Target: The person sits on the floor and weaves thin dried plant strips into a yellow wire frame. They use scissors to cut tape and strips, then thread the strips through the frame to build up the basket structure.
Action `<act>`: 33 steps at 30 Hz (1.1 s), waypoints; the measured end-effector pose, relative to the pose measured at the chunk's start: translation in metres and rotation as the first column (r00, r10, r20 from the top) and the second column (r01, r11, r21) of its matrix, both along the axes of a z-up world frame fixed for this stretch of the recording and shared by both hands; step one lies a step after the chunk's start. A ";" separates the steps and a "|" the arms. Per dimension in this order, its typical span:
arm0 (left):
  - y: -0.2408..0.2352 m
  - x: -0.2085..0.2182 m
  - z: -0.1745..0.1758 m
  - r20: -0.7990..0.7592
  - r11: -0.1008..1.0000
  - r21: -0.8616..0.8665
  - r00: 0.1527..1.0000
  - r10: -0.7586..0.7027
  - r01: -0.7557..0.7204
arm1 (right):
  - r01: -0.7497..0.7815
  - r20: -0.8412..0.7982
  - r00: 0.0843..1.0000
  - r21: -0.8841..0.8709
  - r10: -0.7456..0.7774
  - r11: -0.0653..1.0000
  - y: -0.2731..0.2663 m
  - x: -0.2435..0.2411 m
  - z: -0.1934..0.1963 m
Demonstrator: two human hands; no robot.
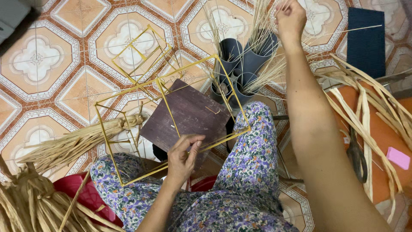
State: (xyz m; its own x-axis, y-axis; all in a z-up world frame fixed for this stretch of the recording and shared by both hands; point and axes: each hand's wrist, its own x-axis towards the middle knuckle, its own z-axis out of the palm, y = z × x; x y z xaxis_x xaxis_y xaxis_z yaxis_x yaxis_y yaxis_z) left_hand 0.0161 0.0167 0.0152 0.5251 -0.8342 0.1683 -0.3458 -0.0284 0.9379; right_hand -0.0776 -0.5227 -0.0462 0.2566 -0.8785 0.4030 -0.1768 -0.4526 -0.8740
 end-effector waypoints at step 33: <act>-0.281 0.026 0.022 0.080 0.954 0.042 0.951 -0.298 0.296 | -0.679 -0.163 0.726 -0.015 0.669 0.734 0.180 -0.031 0.173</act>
